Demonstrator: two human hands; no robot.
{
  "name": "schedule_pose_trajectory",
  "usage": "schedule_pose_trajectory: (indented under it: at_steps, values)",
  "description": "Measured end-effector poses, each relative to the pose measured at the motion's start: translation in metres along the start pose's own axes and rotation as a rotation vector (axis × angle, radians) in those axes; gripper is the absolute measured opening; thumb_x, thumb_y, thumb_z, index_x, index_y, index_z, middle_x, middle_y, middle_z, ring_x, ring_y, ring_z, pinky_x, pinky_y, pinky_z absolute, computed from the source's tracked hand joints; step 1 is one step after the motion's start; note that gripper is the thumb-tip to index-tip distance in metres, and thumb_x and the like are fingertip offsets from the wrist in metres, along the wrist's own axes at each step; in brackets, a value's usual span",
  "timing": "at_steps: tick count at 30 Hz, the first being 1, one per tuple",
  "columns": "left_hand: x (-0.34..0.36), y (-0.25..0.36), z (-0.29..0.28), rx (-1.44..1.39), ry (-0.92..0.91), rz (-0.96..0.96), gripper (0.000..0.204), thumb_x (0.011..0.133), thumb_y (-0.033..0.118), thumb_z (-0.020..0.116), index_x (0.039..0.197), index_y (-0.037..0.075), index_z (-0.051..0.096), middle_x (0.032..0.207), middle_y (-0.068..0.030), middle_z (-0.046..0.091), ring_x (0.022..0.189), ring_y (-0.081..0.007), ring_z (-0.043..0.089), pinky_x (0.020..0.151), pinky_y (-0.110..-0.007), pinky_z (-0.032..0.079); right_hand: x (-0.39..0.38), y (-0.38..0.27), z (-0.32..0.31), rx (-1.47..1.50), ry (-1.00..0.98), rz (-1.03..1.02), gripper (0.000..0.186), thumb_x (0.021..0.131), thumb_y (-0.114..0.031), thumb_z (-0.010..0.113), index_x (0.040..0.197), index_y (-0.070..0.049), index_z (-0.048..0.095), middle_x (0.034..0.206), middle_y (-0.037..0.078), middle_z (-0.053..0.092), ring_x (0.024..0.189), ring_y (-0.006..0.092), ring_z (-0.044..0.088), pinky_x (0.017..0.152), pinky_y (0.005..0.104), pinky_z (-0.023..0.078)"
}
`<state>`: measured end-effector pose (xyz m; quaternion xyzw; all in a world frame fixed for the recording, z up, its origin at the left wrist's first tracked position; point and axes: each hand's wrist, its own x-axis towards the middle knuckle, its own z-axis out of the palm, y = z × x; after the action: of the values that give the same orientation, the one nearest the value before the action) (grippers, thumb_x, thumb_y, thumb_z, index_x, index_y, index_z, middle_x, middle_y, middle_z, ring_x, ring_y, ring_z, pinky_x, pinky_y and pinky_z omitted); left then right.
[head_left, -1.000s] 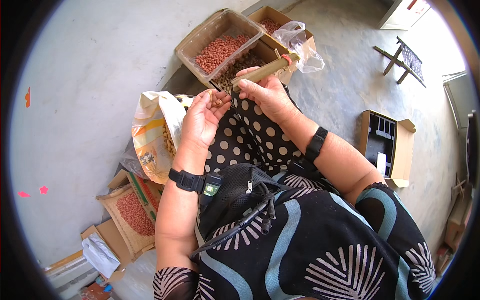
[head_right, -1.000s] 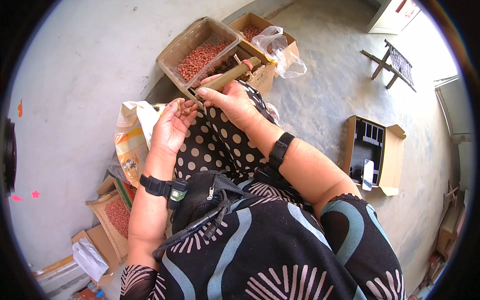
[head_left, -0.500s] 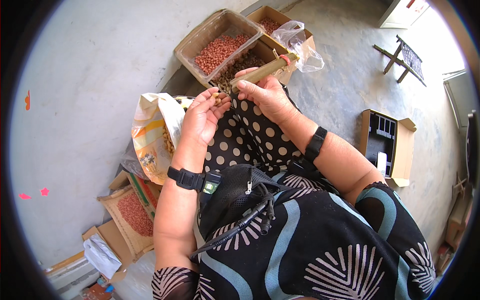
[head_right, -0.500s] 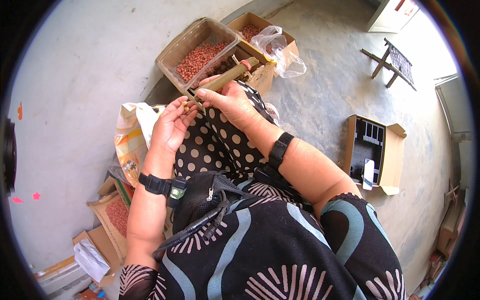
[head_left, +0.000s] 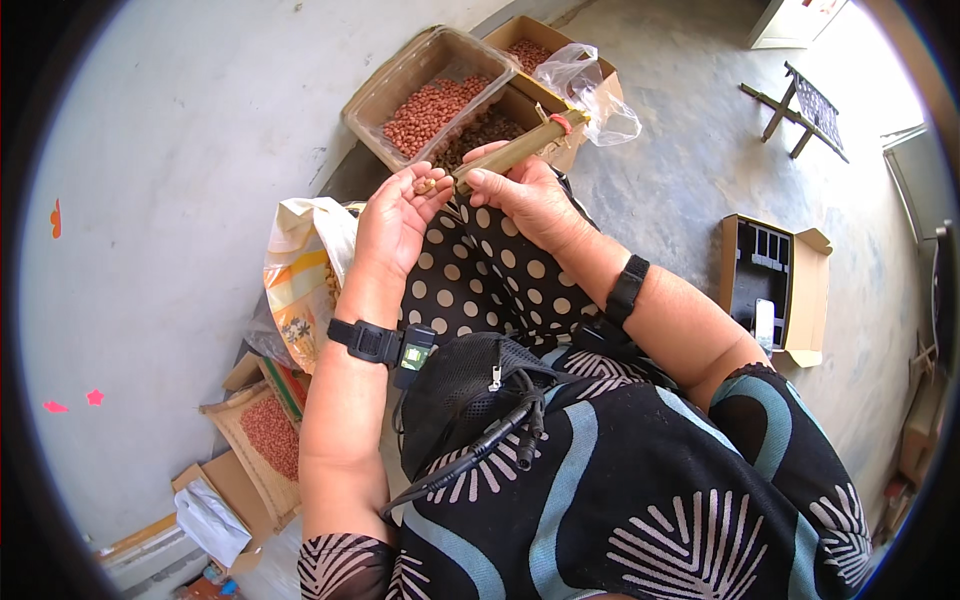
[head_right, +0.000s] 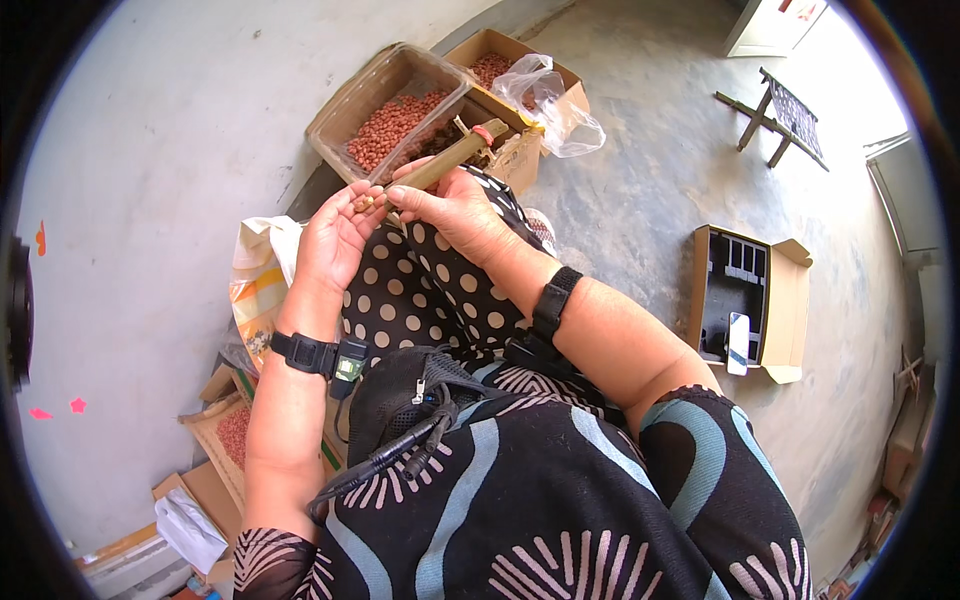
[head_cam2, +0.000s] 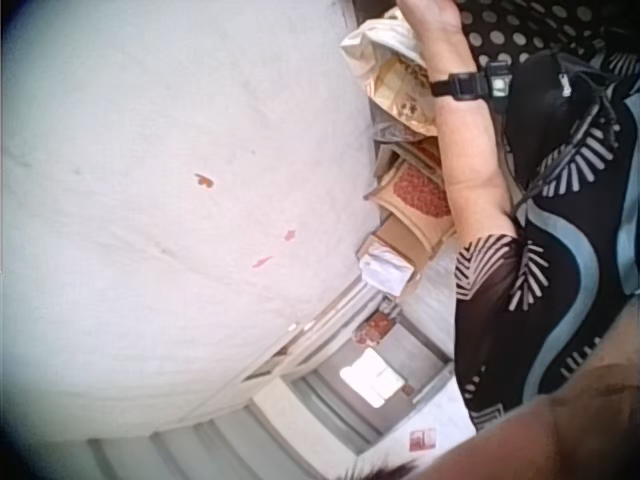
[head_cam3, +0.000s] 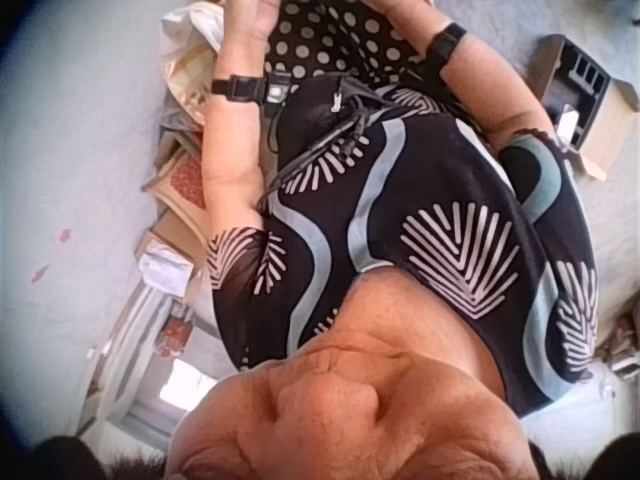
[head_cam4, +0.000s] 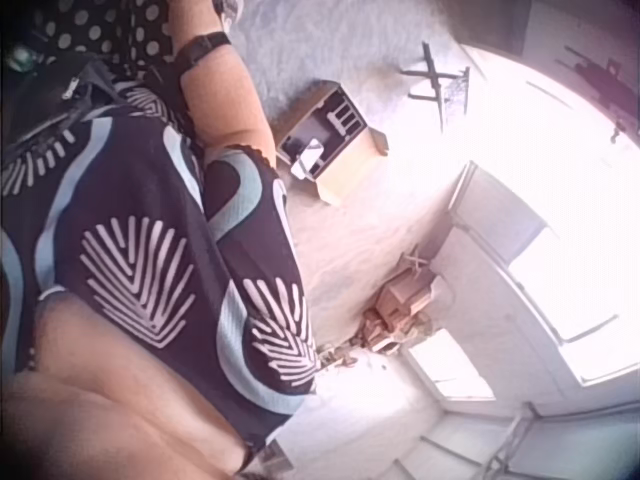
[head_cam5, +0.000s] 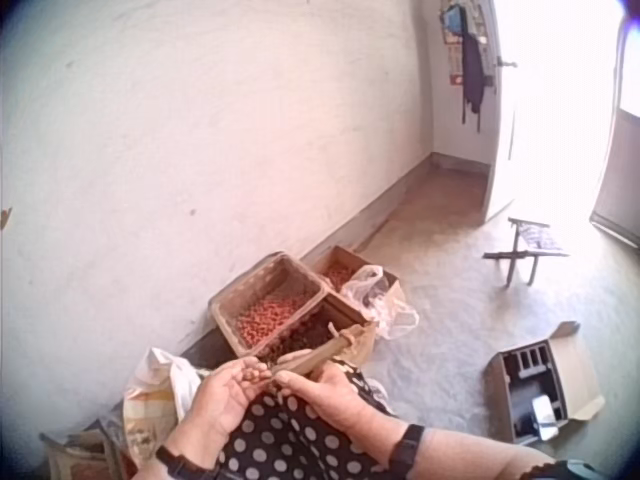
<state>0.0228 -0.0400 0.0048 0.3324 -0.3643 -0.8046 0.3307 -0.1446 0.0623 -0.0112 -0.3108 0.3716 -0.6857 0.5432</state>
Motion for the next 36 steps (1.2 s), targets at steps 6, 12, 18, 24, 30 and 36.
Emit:
schedule_pose_trajectory:
  at_steps: [6,12,18,24,30,36]
  values:
    - [-0.009,-0.001,-0.001,0.038,-0.07,-0.009,0.025,0.093,0.004,0.046,0.113,-0.009,0.053,0.105,-0.0169,0.063,0.102,-0.0244,0.062,0.094,-0.035,0.052,0.002,0.0,-0.001,-0.017,-0.002,0.008,0.046,0.083,-0.023,0.075,0.114,0.002,0.053,0.097,0.008,0.061,0.079,0.0117,0.059,0.074,0.0241,0.051]
    - [-0.019,-0.003,-0.005,-0.034,-0.03,-0.048,0.024,0.094,0.004,0.049,0.113,-0.009,0.055,0.102,-0.0145,0.065,0.096,-0.0229,0.066,0.085,-0.031,0.056,0.001,0.001,0.002,-0.051,-0.007,0.006,0.042,0.084,-0.023,0.073,0.114,-0.001,0.055,0.094,0.004,0.061,0.077,0.0094,0.059,0.071,0.0204,0.049]
    - [-0.023,-0.009,-0.012,-0.061,0.008,-0.092,0.018,0.093,0.007,0.057,0.106,-0.006,0.059,0.092,-0.0113,0.067,0.087,-0.0203,0.068,0.076,-0.027,0.059,0.001,-0.001,0.004,-0.058,-0.012,0.003,0.041,0.084,-0.023,0.073,0.113,-0.001,0.055,0.094,0.003,0.061,0.076,0.009,0.059,0.071,0.0205,0.049]
    - [-0.024,-0.016,-0.009,-0.105,0.042,-0.088,0.016,0.093,0.009,0.058,0.1,-0.005,0.058,0.091,-0.0126,0.065,0.086,-0.0221,0.068,0.076,-0.029,0.059,0.002,0.002,0.001,-0.066,-0.015,-0.005,0.04,0.084,-0.023,0.072,0.113,-0.001,0.055,0.094,0.003,0.061,0.076,0.0087,0.058,0.071,0.0202,0.049]
    - [-0.026,-0.013,-0.009,-0.201,0.024,-0.095,0.022,0.091,0.002,0.048,0.109,-0.009,0.054,0.102,-0.018,0.062,0.099,-0.0286,0.065,0.089,-0.034,0.056,-0.001,0.0,0.003,-0.037,-0.013,-0.001,0.04,0.084,-0.023,0.072,0.114,-0.002,0.055,0.094,0.003,0.06,0.077,0.0078,0.058,0.071,0.0199,0.049]
    - [-0.026,-0.013,-0.011,-0.187,-0.05,-0.097,0.038,0.082,-0.009,0.038,0.119,-0.012,0.047,0.115,-0.0224,0.057,0.109,-0.0319,0.06,0.097,-0.036,0.052,-0.001,-0.001,0.003,-0.032,-0.019,-0.007,0.04,0.084,-0.023,0.072,0.113,-0.002,0.055,0.094,0.002,0.06,0.077,0.0076,0.057,0.071,0.0191,0.048]
